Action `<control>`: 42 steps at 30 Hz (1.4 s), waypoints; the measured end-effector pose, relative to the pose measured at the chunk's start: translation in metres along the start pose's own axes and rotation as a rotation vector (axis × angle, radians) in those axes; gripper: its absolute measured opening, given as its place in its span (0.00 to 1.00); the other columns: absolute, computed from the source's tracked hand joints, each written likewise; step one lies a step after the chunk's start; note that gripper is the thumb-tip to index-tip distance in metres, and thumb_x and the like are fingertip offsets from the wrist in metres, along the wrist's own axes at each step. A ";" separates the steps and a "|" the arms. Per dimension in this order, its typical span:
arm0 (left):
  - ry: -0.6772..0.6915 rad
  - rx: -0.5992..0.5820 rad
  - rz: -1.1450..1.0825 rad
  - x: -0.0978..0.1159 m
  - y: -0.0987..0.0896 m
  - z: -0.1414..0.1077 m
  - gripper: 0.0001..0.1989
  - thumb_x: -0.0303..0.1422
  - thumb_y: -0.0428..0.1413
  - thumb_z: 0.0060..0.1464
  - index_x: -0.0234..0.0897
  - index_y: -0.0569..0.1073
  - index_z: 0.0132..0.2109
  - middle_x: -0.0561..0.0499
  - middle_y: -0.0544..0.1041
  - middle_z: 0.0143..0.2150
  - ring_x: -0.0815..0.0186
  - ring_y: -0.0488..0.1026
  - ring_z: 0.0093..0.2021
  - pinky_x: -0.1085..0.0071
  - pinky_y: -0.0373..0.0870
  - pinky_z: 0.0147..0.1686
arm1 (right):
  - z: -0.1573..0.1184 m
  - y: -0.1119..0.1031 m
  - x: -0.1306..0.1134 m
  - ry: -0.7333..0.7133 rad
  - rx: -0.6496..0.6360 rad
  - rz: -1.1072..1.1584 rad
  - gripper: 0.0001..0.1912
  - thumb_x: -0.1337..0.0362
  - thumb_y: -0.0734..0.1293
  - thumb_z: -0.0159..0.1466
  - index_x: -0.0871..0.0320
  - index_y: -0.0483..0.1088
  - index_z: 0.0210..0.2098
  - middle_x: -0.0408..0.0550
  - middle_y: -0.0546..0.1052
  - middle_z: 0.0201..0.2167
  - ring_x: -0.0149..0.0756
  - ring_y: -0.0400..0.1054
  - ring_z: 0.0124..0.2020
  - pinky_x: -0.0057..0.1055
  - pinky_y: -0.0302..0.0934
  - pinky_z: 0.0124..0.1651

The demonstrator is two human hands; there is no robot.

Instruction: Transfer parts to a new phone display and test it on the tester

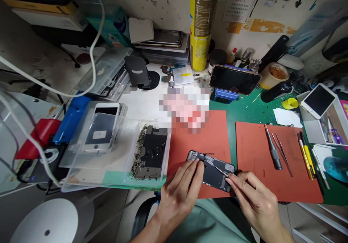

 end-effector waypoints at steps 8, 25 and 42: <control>0.001 -0.005 0.004 0.001 -0.003 0.000 0.20 0.13 0.51 0.64 0.24 0.80 0.57 0.39 0.87 0.51 0.55 0.85 0.53 0.64 0.80 0.56 | 0.000 0.002 0.000 -0.012 -0.016 -0.006 0.19 0.78 0.68 0.71 0.58 0.80 0.57 0.48 0.75 0.35 0.28 0.70 0.30 0.22 0.71 0.34; 0.002 -0.007 -0.007 0.000 -0.001 0.000 0.22 0.09 0.52 0.61 0.23 0.79 0.57 0.38 0.87 0.51 0.55 0.85 0.52 0.63 0.80 0.54 | -0.003 0.003 0.001 -0.026 -0.016 -0.016 0.20 0.79 0.68 0.71 0.59 0.78 0.58 0.48 0.74 0.36 0.29 0.70 0.31 0.24 0.70 0.34; 0.009 0.005 0.001 0.000 -0.004 0.002 0.19 0.15 0.49 0.67 0.24 0.80 0.56 0.39 0.87 0.50 0.55 0.85 0.52 0.64 0.81 0.54 | 0.009 0.002 -0.004 -0.033 -0.005 -0.017 0.17 0.78 0.68 0.70 0.59 0.82 0.53 0.48 0.76 0.34 0.29 0.73 0.29 0.22 0.72 0.33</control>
Point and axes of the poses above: each hand's wrist, its own z-axis towards the middle knuckle, its own y-axis out of the palm, x = y × z, the point moved 3 cm from there along z, towards the middle knuckle
